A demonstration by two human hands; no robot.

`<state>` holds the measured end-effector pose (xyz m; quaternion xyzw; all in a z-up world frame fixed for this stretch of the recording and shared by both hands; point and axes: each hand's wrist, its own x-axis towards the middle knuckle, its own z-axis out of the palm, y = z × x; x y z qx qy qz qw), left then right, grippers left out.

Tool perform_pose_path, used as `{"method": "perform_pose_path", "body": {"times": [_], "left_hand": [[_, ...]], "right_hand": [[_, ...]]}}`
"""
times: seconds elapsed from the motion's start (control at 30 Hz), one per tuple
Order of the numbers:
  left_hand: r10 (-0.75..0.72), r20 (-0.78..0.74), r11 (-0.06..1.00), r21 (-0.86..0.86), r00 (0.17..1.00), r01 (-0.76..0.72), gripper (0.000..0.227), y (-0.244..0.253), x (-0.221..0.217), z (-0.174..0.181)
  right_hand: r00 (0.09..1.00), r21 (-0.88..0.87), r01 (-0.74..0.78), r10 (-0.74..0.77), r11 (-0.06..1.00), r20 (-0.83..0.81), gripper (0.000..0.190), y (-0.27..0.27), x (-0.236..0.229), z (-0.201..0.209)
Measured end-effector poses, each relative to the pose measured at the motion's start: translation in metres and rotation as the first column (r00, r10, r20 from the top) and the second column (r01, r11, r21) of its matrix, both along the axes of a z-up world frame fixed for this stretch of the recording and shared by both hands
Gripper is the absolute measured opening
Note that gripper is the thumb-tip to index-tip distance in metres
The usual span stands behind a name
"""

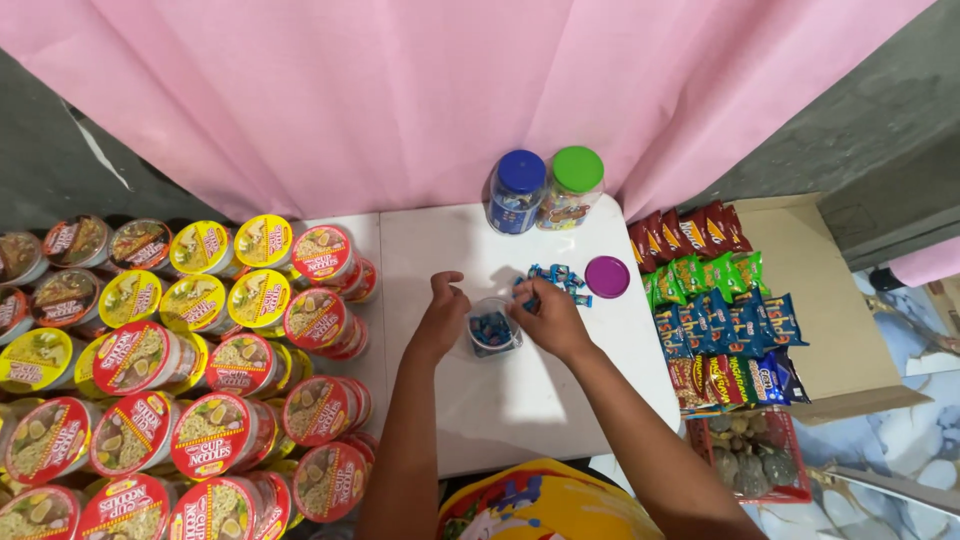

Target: The person picks up small blue-wrapped candies from a table and places them into a clear plastic jar. They repeat this action multiple times, filling the jar with candies. The person then closes the jar with a blue lid and moves it aside.

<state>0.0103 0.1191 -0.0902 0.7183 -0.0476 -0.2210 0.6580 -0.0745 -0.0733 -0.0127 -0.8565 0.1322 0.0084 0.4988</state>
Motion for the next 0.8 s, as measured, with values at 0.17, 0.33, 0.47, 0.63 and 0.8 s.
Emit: {"method": "perform_pose_path", "body": {"times": [0.17, 0.33, 0.47, 0.63, 0.8], "left_hand": [[-0.169, 0.016, 0.980, 0.113, 0.985, 0.166, 0.063, -0.007, -0.011, 0.018], [-0.324, 0.088, 0.921, 0.259, 0.942, 0.292, 0.072, -0.022, -0.020, 0.055], [-0.259, 0.167, 0.952, 0.209, 0.951, 0.222, 0.071, -0.031, -0.021, 0.082], [-0.120, 0.101, 0.986, 0.126, 0.988, 0.107, 0.087, -0.030, -0.014, 0.065], [-0.201, -0.020, 0.964, -0.180, 0.979, 0.194, 0.040, -0.032, -0.011, 0.041]], "right_hand": [[0.988, 0.304, -0.076, 0.032, 0.950, 0.148, 0.014, -0.018, 0.006, -0.071], [0.997, 0.633, 0.061, -0.014, 0.772, -0.079, 0.018, -0.015, 0.009, -0.048], [0.996, 0.479, -0.081, 0.060, 0.874, 0.059, 0.019, -0.024, 0.010, -0.056], [0.999, 0.560, -0.030, 0.006, 0.828, 0.044, 0.018, -0.034, 0.012, -0.072], [0.981, 0.899, 0.175, 0.002, 0.401, -0.192, 0.010, -0.031, 0.011, -0.054]]}}
